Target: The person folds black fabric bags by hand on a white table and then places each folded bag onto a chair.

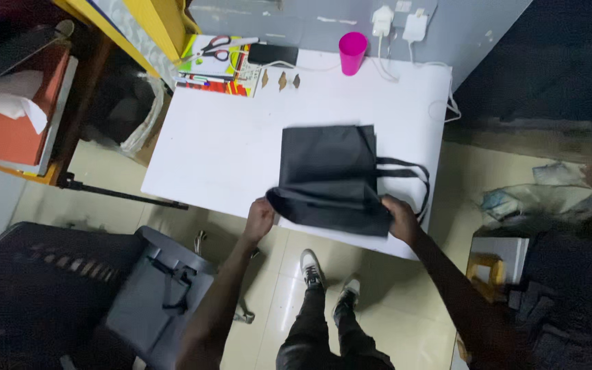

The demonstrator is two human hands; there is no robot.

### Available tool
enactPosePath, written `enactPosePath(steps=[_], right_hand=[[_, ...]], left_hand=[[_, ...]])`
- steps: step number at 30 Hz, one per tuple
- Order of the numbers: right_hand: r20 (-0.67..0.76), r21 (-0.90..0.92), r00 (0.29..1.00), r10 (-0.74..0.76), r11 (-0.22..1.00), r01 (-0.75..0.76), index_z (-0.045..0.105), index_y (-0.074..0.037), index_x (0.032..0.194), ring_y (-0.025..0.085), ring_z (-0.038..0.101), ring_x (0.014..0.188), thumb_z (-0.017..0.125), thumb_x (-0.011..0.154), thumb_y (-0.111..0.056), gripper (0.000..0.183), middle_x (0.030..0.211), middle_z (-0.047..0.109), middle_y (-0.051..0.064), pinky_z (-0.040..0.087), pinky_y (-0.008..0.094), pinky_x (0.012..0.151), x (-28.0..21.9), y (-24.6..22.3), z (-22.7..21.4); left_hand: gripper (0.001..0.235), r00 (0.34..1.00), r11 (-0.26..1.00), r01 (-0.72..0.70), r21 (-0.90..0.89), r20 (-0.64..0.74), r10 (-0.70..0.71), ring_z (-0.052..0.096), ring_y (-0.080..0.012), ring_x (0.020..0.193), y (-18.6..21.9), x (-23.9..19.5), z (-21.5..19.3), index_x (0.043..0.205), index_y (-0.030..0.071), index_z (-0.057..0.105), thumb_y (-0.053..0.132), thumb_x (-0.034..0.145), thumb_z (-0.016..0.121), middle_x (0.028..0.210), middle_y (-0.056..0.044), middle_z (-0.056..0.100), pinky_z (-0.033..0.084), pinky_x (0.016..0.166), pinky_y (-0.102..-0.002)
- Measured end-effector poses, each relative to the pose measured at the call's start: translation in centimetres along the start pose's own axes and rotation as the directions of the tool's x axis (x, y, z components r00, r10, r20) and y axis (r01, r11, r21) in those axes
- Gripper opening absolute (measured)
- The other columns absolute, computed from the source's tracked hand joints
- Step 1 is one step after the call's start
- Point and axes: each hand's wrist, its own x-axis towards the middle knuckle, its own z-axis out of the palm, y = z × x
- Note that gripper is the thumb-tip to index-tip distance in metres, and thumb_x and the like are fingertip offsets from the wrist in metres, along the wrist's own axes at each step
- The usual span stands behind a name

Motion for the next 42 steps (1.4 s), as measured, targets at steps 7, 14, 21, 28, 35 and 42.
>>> enactPosePath(steps=[7,14,21,28,35,42], right_hand=[[-0.175,-0.001,0.972,0.155,0.987,-0.158,0.046,-0.007,0.068,0.029,0.051,0.059,0.060,0.097,-0.040,0.046,0.058,0.048,0.013,0.041,0.037,0.062,4.7,8.5,3.2],[-0.080,0.987,0.993,0.082,0.147,0.067,0.051,-0.016,0.069,0.010,0.063,0.090,0.053,0.099,-0.019,0.030,0.070,0.062,-0.008,0.037,0.021,0.094,5.1,12.8,5.5],[-0.283,0.102,0.772,0.570,0.818,-0.566,0.037,-0.016,0.106,0.034,0.063,0.098,0.067,0.092,-0.041,0.041,0.090,0.062,0.013,0.047,0.048,0.079,6.4,6.0,3.3],[-0.414,-0.638,0.861,-0.296,0.769,-0.043,0.056,-0.009,0.122,0.037,0.039,0.133,0.050,0.098,-0.042,0.041,0.142,0.044,0.018,0.025,0.054,0.108,8.3,-8.0,-0.2],[0.008,-0.613,0.995,0.100,0.786,-0.075,0.027,-0.013,0.151,0.030,0.020,0.145,0.031,0.099,-0.059,0.069,0.158,0.024,0.009,0.011,0.061,0.114,13.5,-4.0,0.8],[-0.046,-0.654,0.998,-0.040,0.757,0.000,0.033,-0.007,0.146,0.036,0.030,0.139,0.033,0.096,-0.061,0.074,0.151,0.032,0.017,0.023,0.066,0.107,13.8,-2.7,2.2]], left_hand=[[0.028,0.936,0.884,0.352,-0.307,0.127,-0.328,0.065,-0.0338,0.090,9.1,3.9,-0.9,0.100,-0.001,0.060,0.005,0.078,0.077,0.093,-0.019,0.068,0.051,0.083,-0.047],[0.029,0.875,0.807,0.472,-0.355,0.075,-0.479,0.061,-0.0254,0.085,2.8,3.7,2.2,0.114,0.006,0.060,0.005,0.086,0.069,0.090,-0.011,0.064,0.048,0.080,-0.042],[0.032,0.858,0.858,0.513,0.040,-0.010,-0.513,0.065,-0.0356,0.079,6.9,5.6,1.6,0.128,0.012,0.044,0.023,0.098,0.050,0.084,-0.016,0.068,0.047,0.075,-0.049],[0.054,0.809,0.732,0.555,0.396,-0.052,-0.585,0.061,-0.0380,0.104,10.7,8.9,1.1,0.131,0.017,0.042,0.018,0.085,0.069,0.123,-0.010,0.042,0.057,0.081,-0.054],[0.075,0.904,0.748,0.123,0.652,0.238,-0.356,-0.001,-0.0360,0.147,13.9,15.6,1.8,0.154,0.013,0.014,0.054,0.096,0.040,0.161,-0.013,0.003,0.008,0.119,-0.054],[0.081,0.863,0.683,0.101,0.723,0.277,-0.422,-0.002,-0.0347,0.147,10.6,16.0,3.0,0.153,0.013,0.008,0.068,0.094,0.013,0.160,-0.013,0.001,0.007,0.119,-0.053]])
